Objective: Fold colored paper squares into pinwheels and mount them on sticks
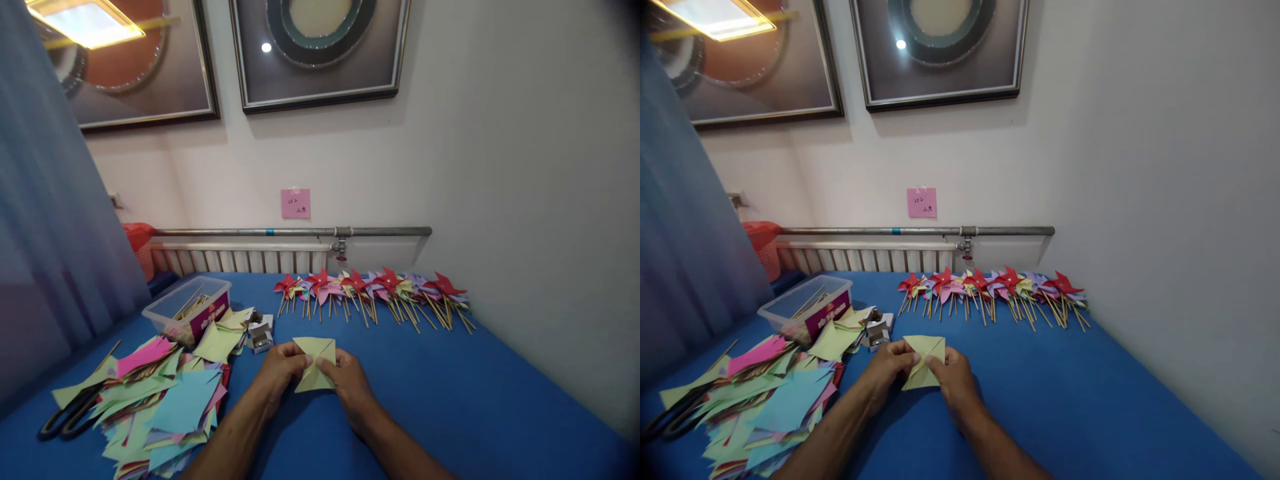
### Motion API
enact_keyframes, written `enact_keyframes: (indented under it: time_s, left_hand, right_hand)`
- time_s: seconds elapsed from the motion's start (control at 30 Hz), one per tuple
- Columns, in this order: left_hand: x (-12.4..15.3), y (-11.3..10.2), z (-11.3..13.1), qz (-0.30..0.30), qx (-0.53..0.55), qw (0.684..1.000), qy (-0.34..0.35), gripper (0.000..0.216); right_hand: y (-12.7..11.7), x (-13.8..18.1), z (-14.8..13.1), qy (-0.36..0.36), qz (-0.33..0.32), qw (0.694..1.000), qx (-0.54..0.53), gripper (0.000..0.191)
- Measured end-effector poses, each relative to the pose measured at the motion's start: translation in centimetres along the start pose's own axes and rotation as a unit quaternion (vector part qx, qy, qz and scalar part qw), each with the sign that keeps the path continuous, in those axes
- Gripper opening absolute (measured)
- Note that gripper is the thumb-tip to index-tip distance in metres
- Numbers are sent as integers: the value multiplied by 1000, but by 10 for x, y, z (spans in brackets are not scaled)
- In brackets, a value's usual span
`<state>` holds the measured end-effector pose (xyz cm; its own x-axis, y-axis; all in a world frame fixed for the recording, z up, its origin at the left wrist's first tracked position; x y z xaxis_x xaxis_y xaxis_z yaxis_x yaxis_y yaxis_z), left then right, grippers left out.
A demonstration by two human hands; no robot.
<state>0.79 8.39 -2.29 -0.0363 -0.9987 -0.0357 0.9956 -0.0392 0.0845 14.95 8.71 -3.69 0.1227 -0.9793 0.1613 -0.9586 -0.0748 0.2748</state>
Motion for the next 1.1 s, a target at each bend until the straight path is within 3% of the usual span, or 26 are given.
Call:
enact_keyframes:
  time_s: [0.4,0.7,1.1]
  left_hand:
    - [-1,-9,-5,67,-40,997,-21,20]
    - [1,-5,-4,48,-40,998,-14,14]
    - [4,13,-2,-29,-11,999,-43,13]
  right_hand:
    - [2,-1,10,12,-10,1000,8,30]
    - [6,5,7,15,-18,1000,12,35]
    - [9,10,-20,-18,-48,992,-115,40]
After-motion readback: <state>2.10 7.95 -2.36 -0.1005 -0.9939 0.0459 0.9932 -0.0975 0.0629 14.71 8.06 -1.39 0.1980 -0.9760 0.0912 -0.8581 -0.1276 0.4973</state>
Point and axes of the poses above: each hand's wrist, its own x-axis away from the middle knuckle, its own y-axis out of the palm, z = x × y, the point moved 10 cm from there along -x, towards the middle knuckle, and after that the axes turned 8 degrees about y, right-handed, at the moved point
